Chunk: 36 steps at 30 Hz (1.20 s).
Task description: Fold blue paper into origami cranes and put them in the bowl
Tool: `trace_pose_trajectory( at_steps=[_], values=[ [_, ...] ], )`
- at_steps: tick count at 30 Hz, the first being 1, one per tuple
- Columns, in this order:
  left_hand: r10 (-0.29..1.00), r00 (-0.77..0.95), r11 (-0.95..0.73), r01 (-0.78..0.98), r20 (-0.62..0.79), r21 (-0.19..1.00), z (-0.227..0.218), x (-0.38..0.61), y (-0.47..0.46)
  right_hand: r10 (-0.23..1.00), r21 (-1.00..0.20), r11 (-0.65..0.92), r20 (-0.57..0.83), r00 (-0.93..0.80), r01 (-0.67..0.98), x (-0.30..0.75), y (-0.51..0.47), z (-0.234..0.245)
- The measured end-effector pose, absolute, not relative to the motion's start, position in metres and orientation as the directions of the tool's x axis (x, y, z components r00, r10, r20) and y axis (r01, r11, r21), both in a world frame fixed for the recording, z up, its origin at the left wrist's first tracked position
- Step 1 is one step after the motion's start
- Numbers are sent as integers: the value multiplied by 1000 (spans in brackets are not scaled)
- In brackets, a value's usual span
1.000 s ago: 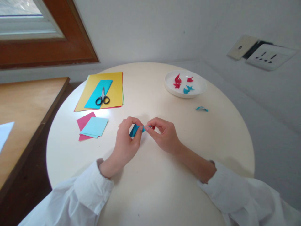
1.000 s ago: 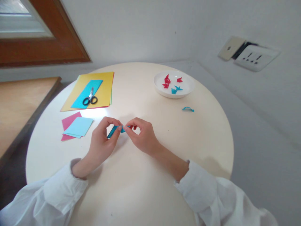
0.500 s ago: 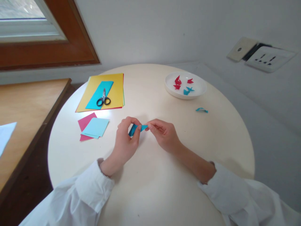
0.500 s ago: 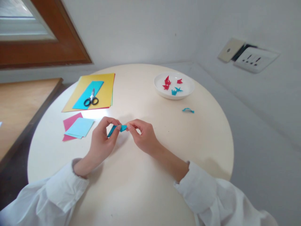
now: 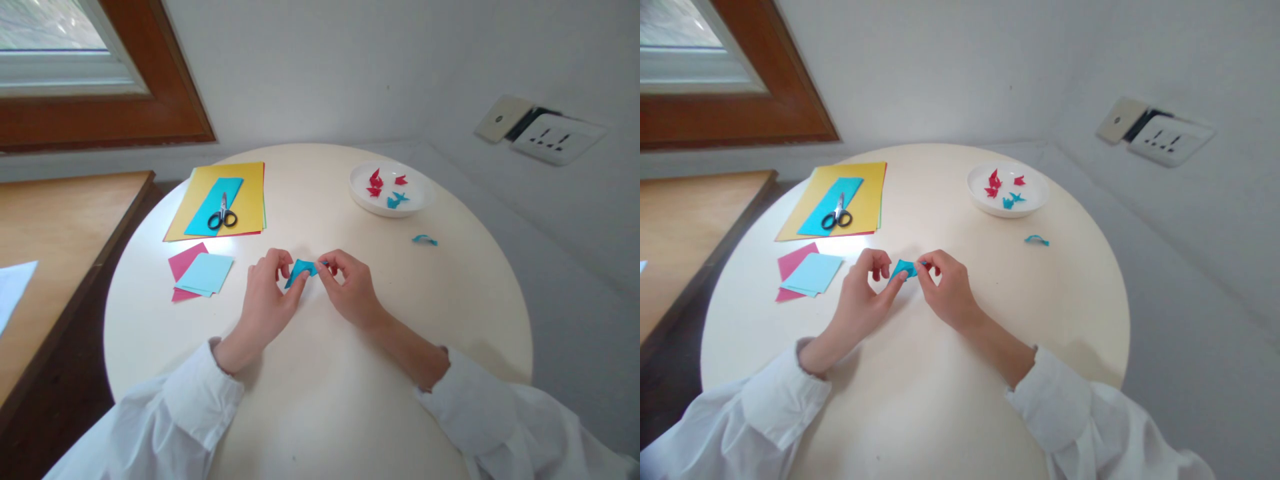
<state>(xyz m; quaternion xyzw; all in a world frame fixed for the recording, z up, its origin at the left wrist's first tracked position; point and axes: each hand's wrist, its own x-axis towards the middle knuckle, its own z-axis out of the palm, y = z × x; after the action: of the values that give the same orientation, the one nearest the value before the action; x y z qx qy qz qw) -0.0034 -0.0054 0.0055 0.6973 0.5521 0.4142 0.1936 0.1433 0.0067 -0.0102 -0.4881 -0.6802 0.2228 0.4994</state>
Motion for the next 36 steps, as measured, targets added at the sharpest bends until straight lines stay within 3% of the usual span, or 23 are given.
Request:
trace_pose_trajectory(
  at_steps=[4,16,23,36],
  values=[
    [951,49,-272,600,304,752,5,-3,-6,863,-751,461,503,-42,474,143,7,-10],
    [955,-22,-264,398,297,879,3,-3,-3,762,-652,602,642,-86,461,141,6,-12],
    [994,3,-106,160,107,981,8,1,-5,710,-571,633,697,-99,523,144,9,-15],
    [998,56,9,-30,-8,1000,8,4,-6,598,-300,690,749,-285,658,149,11,-16]
  ],
)
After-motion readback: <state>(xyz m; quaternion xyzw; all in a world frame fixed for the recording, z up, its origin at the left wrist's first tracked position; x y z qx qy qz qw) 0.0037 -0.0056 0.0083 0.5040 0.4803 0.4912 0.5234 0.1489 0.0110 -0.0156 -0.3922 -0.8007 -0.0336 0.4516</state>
